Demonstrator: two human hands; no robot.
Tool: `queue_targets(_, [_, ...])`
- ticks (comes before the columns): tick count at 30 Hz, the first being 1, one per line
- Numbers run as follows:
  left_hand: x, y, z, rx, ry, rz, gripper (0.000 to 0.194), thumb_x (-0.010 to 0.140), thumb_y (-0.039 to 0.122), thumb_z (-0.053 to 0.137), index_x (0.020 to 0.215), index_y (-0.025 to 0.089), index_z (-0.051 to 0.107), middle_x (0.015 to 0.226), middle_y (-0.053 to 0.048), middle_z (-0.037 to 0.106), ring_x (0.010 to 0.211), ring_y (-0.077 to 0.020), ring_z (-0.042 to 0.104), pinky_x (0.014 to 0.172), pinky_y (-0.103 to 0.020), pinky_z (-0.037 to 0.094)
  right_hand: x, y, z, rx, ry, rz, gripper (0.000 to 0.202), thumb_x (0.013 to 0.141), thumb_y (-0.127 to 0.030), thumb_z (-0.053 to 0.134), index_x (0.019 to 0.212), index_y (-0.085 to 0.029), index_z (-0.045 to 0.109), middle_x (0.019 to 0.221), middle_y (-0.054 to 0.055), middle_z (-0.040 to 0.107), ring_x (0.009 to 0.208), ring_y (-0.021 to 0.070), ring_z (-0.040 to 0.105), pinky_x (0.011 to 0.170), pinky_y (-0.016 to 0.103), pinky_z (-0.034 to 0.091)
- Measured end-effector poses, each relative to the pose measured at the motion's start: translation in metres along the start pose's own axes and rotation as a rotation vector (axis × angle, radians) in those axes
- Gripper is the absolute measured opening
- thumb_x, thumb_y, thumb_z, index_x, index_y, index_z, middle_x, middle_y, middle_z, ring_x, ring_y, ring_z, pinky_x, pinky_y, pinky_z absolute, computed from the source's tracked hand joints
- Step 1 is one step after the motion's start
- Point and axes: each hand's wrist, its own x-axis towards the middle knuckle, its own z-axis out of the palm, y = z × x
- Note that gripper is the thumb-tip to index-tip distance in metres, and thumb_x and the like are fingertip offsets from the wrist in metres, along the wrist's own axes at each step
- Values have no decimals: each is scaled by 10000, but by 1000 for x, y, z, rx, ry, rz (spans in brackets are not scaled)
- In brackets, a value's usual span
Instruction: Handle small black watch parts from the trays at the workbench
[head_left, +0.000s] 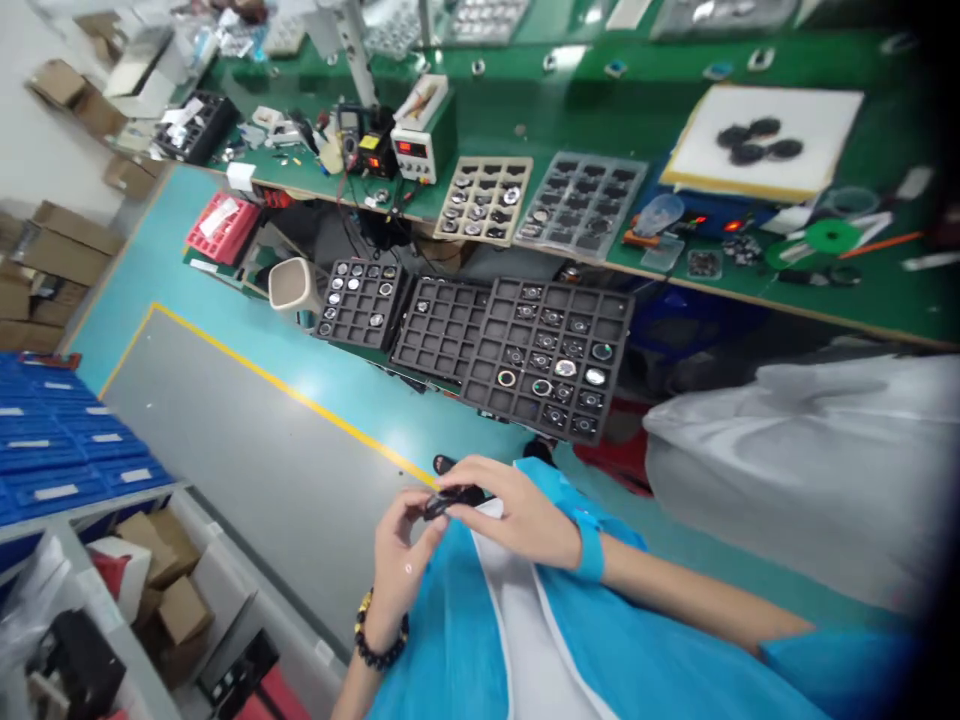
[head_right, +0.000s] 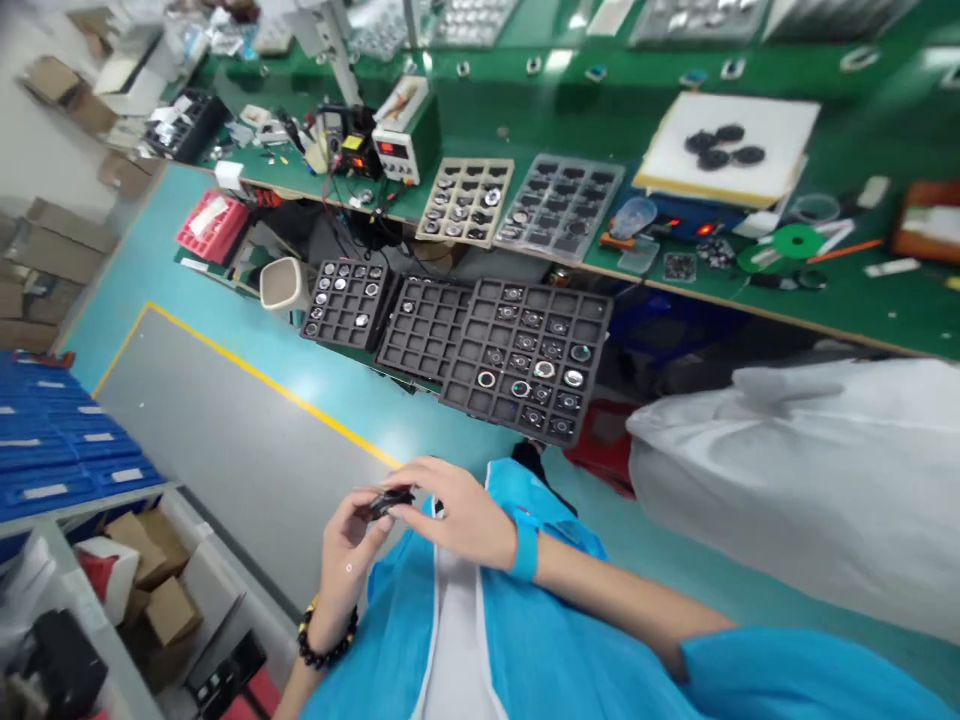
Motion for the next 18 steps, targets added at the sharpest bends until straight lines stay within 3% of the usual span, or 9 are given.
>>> queue_targets(4, [-25,-8,-62,-232,144,-41,220,932,378,790,1018,185,732,946,-46,705,900,-152,657,839,-232,549,39,-18,71,-81,-96,-168,252,1041,-311,618,1256,-208,701,1145,64,733,1072,148,681,932,280,559])
queue_targets(8, [-35,-18,-93,-518,315,-129,316,876,429,838,1058,184,756,1020,-78,700,960,-190,664,840,-271,591,78,-24,113,-99,-277,-236,280,1051,-343,598,1269,-207,710,1127,65,739,1044,150,686,905,271,545])
queue_targets(13, [-15,-36,-126,-743,374,-257,419,786,437,918,1118,210,800,1181,-117,709,1111,-251,681,922,-320,621,122,-13,147,-36,-371,-50,291,1005,-307,621,1249,-200,737,1142,55,746,1040,154,700,932,263,540])
queue_targets(16, [6,-55,-160,-842,397,-308,402,746,405,954,1087,231,832,1191,-112,739,1132,-264,698,951,-331,618,155,5,170,15,-392,75,296,938,-294,680,1208,-206,763,1114,43,760,1034,171,711,955,273,544])
queue_targets(18, [20,-67,-188,-939,338,-367,406,719,402,973,1073,247,846,1214,-109,751,1147,-283,707,966,-348,613,180,17,184,56,-422,130,306,890,-271,715,1184,-214,779,1096,36,766,1029,178,714,955,273,544])
